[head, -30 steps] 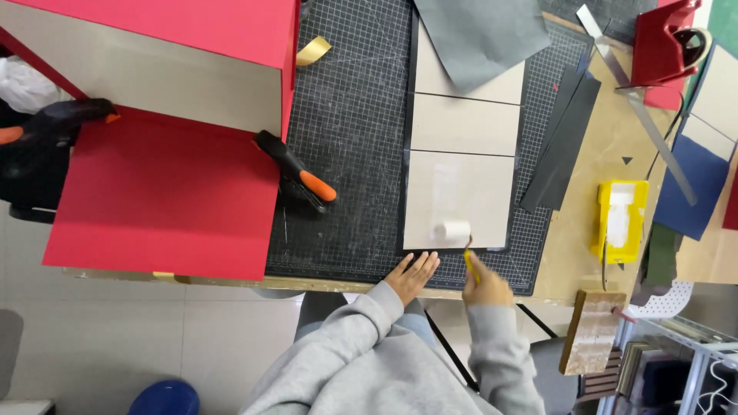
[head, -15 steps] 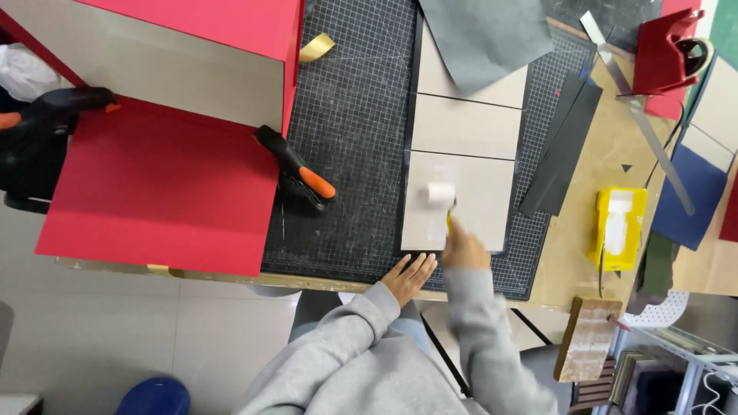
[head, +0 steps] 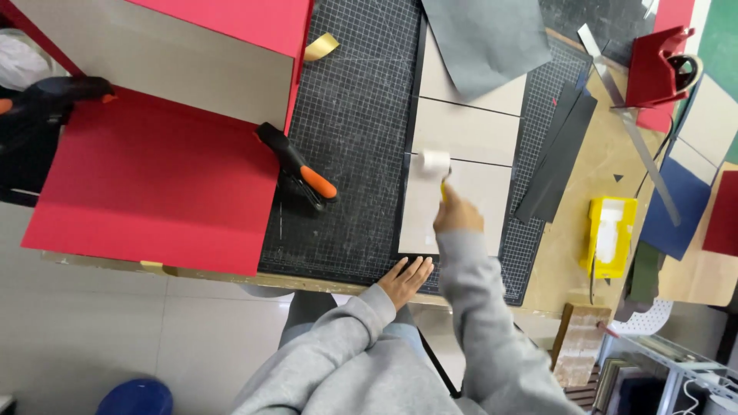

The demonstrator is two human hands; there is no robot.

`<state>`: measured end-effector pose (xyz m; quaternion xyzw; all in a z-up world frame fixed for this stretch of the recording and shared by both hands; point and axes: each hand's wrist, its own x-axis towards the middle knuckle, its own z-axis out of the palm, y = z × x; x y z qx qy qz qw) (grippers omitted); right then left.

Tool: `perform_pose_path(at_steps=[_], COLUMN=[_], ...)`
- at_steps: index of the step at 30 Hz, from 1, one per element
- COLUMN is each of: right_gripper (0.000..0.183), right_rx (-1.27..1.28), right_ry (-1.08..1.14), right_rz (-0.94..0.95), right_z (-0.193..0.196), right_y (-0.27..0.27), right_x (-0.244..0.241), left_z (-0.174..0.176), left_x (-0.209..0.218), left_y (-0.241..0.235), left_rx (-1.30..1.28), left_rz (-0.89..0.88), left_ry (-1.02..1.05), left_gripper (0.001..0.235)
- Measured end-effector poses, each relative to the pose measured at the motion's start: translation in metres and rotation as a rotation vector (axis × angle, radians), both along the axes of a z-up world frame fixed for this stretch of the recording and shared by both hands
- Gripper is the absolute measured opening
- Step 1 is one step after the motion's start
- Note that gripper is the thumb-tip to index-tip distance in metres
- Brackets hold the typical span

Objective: Applying glue to a cardboard base using a roller and then attaching and smoothing a black material sheet.

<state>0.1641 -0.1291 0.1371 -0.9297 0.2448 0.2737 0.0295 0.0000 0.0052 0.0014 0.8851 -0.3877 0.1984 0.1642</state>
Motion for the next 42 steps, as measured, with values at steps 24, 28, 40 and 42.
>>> perform_pose_path(at_steps=[24,28,40,42], right_gripper=[0.055,0.043,0.033,0.030], right_rx=[0.003,-0.043,0.080,0.041], right_ry=[-0.156,-0.145,-0.181,-0.151], right_rz=[0.163,0.317,0.805,0.797], right_z=[0.040,0.045,0.056,0.061], right_y=[-0.072,-0.129,-0.103,-0.115], right_x=[-0.135,-0.040,0.117,0.114], left_z=[-0.013,-0.015,0.013,0.015], left_x=[-0.003,-0.006,0.009,0.006], left_y=[-0.010,-0.011,-0.001,0.000], left_rx=[-0.144,-0.145,-0.050,-0.018], left_rz=[0.003,0.026,0.080,0.067], left_ry=[0.001,-0.011,-0.065,-0.048], left_gripper=[0.042,0.044,0.044,0.045])
